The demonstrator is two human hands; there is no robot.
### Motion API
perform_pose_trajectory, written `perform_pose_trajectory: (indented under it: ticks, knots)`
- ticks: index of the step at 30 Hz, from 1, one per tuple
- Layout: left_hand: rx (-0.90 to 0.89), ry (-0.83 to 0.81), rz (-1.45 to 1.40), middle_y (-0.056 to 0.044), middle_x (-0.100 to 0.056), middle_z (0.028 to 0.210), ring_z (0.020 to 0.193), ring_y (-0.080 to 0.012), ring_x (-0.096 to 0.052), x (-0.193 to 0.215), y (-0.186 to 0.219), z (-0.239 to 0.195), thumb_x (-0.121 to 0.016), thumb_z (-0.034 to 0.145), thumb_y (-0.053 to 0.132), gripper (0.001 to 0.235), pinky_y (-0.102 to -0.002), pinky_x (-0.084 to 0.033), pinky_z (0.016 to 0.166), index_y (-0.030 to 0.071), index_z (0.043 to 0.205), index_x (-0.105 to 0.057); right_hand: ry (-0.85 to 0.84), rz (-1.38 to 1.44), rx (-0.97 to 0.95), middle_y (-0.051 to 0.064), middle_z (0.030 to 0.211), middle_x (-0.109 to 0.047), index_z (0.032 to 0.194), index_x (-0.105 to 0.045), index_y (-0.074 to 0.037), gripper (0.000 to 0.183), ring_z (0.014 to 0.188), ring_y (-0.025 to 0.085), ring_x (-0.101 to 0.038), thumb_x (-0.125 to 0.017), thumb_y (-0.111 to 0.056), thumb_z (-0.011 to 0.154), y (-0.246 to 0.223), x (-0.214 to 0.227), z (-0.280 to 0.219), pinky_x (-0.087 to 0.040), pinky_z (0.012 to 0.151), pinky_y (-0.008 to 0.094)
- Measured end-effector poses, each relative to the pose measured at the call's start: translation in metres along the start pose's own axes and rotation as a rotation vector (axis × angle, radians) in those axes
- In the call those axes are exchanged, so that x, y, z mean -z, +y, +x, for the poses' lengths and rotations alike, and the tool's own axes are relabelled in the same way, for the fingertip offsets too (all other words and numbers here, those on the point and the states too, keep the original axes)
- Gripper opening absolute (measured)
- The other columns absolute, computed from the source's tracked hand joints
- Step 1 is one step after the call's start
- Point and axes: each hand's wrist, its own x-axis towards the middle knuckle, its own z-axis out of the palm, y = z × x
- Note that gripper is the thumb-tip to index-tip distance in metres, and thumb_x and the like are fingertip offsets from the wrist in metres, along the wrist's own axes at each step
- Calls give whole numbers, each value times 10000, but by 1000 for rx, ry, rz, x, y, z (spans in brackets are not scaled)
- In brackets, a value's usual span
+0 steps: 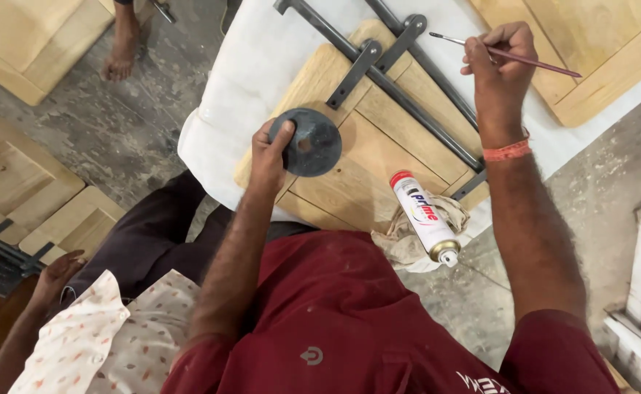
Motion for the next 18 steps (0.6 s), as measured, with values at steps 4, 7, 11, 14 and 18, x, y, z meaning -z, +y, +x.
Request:
perform_pose_trajectory:
  ticks: [4, 7, 11, 14, 18]
  knots:
    - [21, -18, 56, -45, -729, 948, 826, -105, -656, -2, 8, -3, -719, 1021, 183, 213, -269, -547, 753, -16, 1095, -707, -47, -122, 76, 88, 998, -651, 1169, -506, -26, 245, 832, 103, -670, -732, 65, 1142, 16, -14, 12, -586, 705, 238]
    - [15, -56, 90, -43, -723, 929, 811, -98, -650, 5, 3, -2, -706, 1029, 178, 204, -258, -543, 747, -15, 1091, -708, -2, -242, 100, 67, 973, -644, 1104, -554, 2, 201, 772, 72, -621, -745, 60, 1131, 12, -22, 14, -503, 675, 201]
    - [20, -64, 99, -52, -720, 907, 786, -106, -651, 15, -6, -1, -713, 1034, 166, 184, -264, -545, 729, -15, 1059, -695, 9, -403, 103, 35, 974, -672, 1124, -592, -8, 173, 742, 48, -631, -757, 42, 1116, 11, -21, 19, -408, 626, 186]
    - [33, -48, 108, -55, -722, 900, 776, -106, -651, 18, -7, -1, -723, 1026, 164, 181, -262, -544, 723, -13, 1047, -695, -7, -451, 123, 30, 975, -673, 1090, -598, -1, 177, 769, 46, -606, -766, 41, 1123, 16, -18, 21, -410, 646, 192]
    - [29, -34, 122, -48, -723, 920, 804, -95, -643, 15, -4, -1, -731, 1013, 163, 178, -254, -540, 748, -10, 1049, -705, -41, -406, 135, 25, 1069, -660, 1070, -591, 9, 146, 831, 46, -619, -726, 57, 1096, 17, -21, 24, -470, 698, 197]
